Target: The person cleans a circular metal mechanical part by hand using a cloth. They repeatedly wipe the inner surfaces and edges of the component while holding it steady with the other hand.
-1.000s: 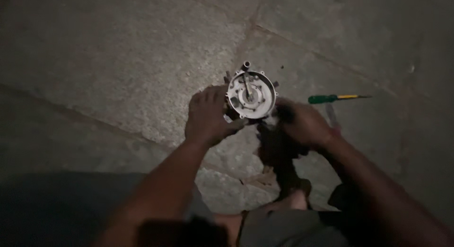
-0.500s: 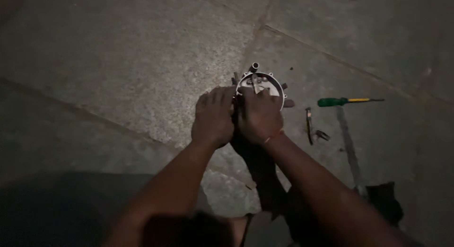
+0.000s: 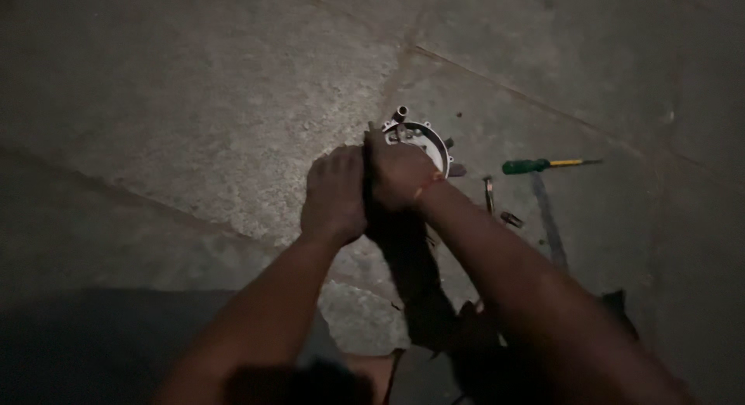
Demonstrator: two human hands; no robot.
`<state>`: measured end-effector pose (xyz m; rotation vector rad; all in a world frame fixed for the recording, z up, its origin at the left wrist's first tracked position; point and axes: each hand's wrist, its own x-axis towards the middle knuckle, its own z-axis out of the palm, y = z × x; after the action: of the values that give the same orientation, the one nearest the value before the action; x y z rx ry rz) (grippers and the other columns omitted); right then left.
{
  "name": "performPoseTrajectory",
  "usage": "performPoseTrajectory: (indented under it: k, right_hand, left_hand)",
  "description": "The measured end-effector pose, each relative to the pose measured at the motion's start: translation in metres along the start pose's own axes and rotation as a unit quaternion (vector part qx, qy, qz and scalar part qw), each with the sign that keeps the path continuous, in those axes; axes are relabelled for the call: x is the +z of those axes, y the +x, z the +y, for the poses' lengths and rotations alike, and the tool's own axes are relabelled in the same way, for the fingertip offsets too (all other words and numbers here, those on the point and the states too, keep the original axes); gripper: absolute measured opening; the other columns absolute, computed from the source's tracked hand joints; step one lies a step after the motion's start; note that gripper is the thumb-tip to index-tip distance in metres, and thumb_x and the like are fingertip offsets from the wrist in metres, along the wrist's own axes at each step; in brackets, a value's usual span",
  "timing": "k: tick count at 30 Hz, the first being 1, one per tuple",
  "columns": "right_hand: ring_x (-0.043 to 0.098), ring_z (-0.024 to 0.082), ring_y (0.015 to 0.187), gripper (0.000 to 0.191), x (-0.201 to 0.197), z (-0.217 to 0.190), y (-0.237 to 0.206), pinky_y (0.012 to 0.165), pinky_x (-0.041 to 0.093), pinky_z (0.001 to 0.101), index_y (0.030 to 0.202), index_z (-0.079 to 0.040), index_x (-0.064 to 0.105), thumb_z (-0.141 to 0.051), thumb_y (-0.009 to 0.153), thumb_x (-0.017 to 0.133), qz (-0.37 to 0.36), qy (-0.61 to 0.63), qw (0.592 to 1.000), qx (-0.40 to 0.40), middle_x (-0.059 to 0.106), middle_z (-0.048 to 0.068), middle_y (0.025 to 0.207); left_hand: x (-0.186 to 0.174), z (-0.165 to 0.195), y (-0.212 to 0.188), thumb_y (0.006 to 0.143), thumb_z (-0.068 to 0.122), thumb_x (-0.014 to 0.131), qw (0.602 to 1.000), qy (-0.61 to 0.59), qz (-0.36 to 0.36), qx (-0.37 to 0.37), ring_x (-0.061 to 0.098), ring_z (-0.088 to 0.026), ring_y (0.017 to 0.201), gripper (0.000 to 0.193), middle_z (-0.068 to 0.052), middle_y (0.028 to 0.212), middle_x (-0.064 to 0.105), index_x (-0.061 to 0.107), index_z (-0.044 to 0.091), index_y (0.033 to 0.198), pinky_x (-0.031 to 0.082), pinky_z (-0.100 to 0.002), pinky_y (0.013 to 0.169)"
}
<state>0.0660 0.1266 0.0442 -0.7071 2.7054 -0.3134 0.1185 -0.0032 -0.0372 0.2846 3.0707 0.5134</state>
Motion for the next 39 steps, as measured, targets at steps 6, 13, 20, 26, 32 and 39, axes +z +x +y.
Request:
performPoseTrajectory:
  k: [6,13,20,26,32,39]
  right_hand:
    - [0.071,0.044,0.097,0.043,0.005,0.037,-0.042,0.086,0.052,0.0549,0.115,-0.007,0.062,-0.038,0.088,0.073,0.026,0.023,0.991,0.129,0.074,0.023,0.1]
    - [0.075,0.032,0.096,0.031,-0.019,0.094,-0.062,0.086,0.059,0.0409,0.108,-0.002,0.067,-0.019,0.085,0.077,0.258,0.294,0.908,0.148,0.076,0.019,0.103]
    - [0.073,0.036,0.089,0.027,0.0,0.034,-0.014,0.08,0.058,0.044,0.103,-0.009,0.077,-0.015,0.077,0.077,0.361,0.138,0.921,0.044,0.073,0.02,0.102]
    - [0.068,0.041,0.079,0.014,0.013,0.015,-0.03,0.066,0.052,0.0539,0.092,-0.012,0.077,-0.019,0.085,0.069,0.324,-0.016,0.946,-0.01,0.071,0.018,0.088]
    - [0.069,0.041,0.081,0.015,0.022,0.022,-0.045,0.071,0.053,0.0522,0.094,-0.01,0.075,-0.021,0.086,0.071,0.305,0.054,0.948,0.073,0.073,0.02,0.085]
    - [0.078,0.03,0.095,0.03,0.003,0.073,-0.034,0.087,0.061,0.0367,0.113,-0.007,0.075,-0.018,0.086,0.071,0.347,0.43,0.814,0.182,0.08,0.014,0.105]
  left_hand:
    - [-0.02,0.006,-0.001,0.071,0.053,0.08,0.992,-0.116,-0.048,-0.031,0.027,-0.031,0.148,0.103,-0.013,0.152,0.039,0.032,0.013,0.152,0.014,-0.05,0.122]
    - [-0.035,0.015,0.0,0.069,0.064,0.08,0.99,-0.125,-0.05,-0.03,0.028,-0.032,0.148,0.108,-0.013,0.152,0.04,0.033,0.014,0.152,0.014,-0.053,0.122]
    - [-0.027,0.009,-0.002,0.068,0.064,0.082,0.991,-0.125,-0.027,-0.023,0.031,-0.036,0.143,0.107,-0.017,0.148,0.041,0.034,0.011,0.149,0.016,-0.055,0.118]
    - [-0.026,0.009,-0.001,0.071,0.056,0.079,0.992,-0.127,0.007,-0.002,0.037,-0.032,0.146,0.098,-0.012,0.147,0.047,0.039,0.011,0.149,0.021,-0.052,0.123]
    - [-0.031,0.012,-0.003,0.07,0.06,0.079,0.99,-0.134,-0.024,-0.035,0.034,-0.032,0.144,0.101,-0.013,0.148,0.045,0.039,0.014,0.15,0.018,-0.051,0.122]
    - [-0.033,0.008,-0.002,0.071,0.067,0.076,0.99,-0.13,-0.047,-0.032,0.027,-0.031,0.149,0.108,-0.014,0.154,0.039,0.033,0.013,0.153,0.014,-0.051,0.122]
